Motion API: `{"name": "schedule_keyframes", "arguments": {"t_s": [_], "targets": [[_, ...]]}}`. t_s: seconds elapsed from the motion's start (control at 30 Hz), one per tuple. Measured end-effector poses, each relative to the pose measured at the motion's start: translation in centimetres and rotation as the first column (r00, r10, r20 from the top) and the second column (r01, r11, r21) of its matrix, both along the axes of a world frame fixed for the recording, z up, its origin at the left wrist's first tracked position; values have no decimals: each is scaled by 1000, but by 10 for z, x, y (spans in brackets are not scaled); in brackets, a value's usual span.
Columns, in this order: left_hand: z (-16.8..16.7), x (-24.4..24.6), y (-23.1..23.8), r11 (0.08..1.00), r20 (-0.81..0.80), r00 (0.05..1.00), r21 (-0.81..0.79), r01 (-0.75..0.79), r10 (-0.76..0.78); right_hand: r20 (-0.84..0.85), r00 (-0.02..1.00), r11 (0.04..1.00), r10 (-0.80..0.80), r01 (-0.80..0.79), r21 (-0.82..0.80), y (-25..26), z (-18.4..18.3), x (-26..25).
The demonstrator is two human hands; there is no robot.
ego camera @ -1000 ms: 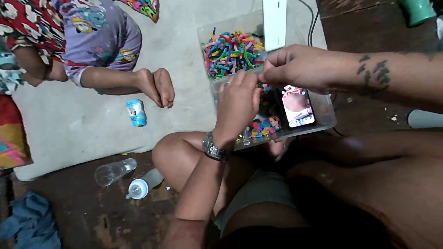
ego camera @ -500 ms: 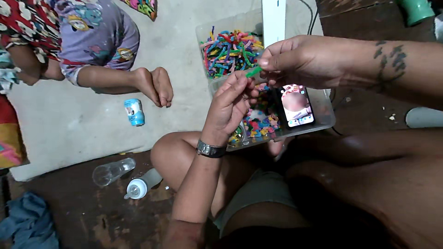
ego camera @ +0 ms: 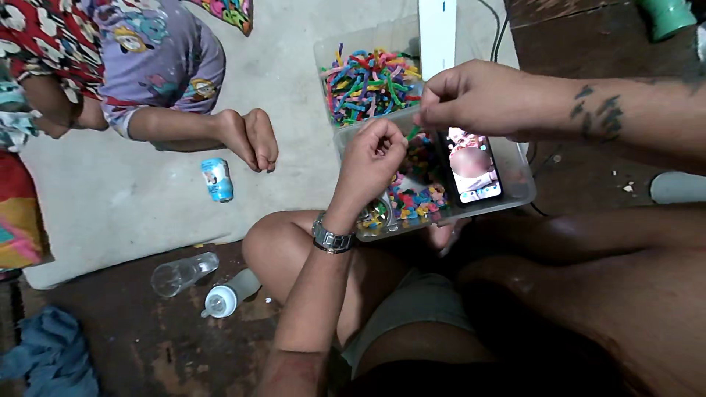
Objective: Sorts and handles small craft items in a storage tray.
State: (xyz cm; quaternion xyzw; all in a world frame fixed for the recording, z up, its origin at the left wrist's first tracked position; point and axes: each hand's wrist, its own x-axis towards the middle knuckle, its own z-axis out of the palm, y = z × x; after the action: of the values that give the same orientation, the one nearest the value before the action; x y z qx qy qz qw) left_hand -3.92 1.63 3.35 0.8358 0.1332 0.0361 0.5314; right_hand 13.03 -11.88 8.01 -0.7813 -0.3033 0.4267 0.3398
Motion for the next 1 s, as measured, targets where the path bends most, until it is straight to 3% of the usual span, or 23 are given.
{"name": "schedule_keyframes", "arguments": {"t_s": [0.1,0.2,0.3,0.37,0.43,0.5,0.57,0.63,0.73,0.87,1.0], "targets": [[2,11,13,963,48,997,259,-73,63,-159,966,979,-202,197,-48,0,-1,8],[-17,34,39,843,124,973,485,-232,196,-208,931,953,-300,283,-107,-3,-2,13],[-18,48,57,780,-21,964,593,-200,264,-235,927,956,-292,277,-97,-4,-3,13],[-14,52,59,786,-113,951,595,-166,287,-238,929,960,-281,273,-70,-4,-1,12],[-11,51,51,828,-86,966,537,-162,245,-248,925,957,-289,282,-64,-4,4,13],[-7,49,35,919,-89,993,393,-40,81,-265,915,952,-304,297,-68,-5,3,15],[-15,52,20,944,-184,969,254,209,-166,-281,904,946,-323,313,-81,-3,2,14],[-32,62,5,875,-392,866,236,422,-312,-284,904,947,-320,309,-85,-2,1,13],[-62,70,-16,674,-687,659,332,660,-307,-277,912,953,-303,296,-69,-1,0,9],[-67,55,-39,447,-809,438,249,859,-391,-272,916,955,-294,293,-43,-4,1,13],[-59,42,-44,361,-811,307,128,924,-498,-307,905,954,-295,297,-41,-6,0,15]]}}
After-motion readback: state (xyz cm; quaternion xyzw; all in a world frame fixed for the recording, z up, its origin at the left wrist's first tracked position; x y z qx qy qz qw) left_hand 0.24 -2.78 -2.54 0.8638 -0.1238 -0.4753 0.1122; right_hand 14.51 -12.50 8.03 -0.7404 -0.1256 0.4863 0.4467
